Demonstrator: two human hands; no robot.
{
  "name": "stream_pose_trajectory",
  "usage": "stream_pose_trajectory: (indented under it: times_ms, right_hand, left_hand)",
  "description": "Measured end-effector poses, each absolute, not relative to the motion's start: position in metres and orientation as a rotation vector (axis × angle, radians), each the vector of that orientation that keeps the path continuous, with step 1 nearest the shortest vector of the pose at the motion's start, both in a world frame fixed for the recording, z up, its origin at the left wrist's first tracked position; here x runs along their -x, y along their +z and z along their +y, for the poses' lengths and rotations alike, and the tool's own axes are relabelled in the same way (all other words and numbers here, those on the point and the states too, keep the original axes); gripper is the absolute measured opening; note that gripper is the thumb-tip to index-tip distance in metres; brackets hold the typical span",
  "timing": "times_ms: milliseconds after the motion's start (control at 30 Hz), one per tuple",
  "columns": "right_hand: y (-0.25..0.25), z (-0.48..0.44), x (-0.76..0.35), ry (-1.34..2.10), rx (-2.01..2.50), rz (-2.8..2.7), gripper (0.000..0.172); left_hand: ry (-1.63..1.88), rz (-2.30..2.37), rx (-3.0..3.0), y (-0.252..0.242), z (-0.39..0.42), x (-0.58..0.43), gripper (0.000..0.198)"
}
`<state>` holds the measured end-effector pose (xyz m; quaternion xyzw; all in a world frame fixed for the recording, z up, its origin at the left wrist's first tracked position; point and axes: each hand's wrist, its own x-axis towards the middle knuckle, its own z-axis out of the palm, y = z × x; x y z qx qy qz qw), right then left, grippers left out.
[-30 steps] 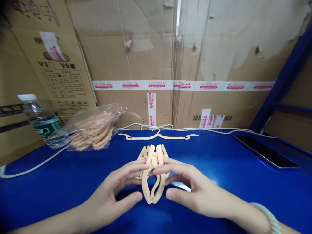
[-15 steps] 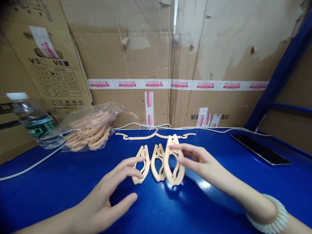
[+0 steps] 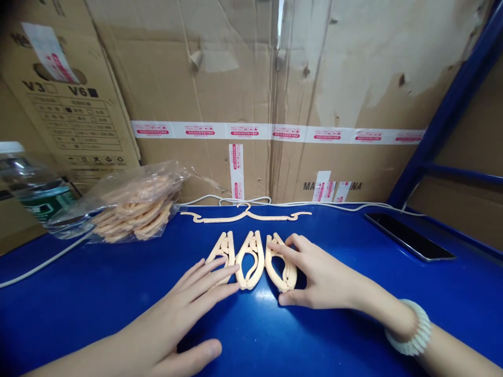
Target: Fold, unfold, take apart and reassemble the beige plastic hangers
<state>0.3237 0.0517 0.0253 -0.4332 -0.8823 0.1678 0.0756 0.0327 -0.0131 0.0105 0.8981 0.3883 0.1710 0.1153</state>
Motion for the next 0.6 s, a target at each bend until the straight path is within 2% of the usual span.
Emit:
stream_pose_trajectory:
  times_ms: [133, 300, 433, 600]
  right_hand:
    - [0.023, 0.050, -0.319, 0.489, 1.262, -2.639, 0.094]
    - [0.019, 0.047, -0.312, 0.415, 1.216, -2.604, 0.083]
    - [0.011, 0.048, -0.308, 0.311, 1.229, -2.572, 0.072]
    - [0.004, 0.048, -0.303, 0.270, 1.247, -2.525, 0.072]
  left_hand:
    - [0.438, 1.120, -2.681, 0.009, -0.014, -0.033, 0.064]
    - [0.425, 1.144, -2.706, 0.006, -0.014, -0.033, 0.067]
    - [0.434, 1.208, -2.689, 0.005, -0.014, -0.033, 0.063]
    - [0.440, 1.248, -2.640, 0.005, -0.014, -0.034, 0.060]
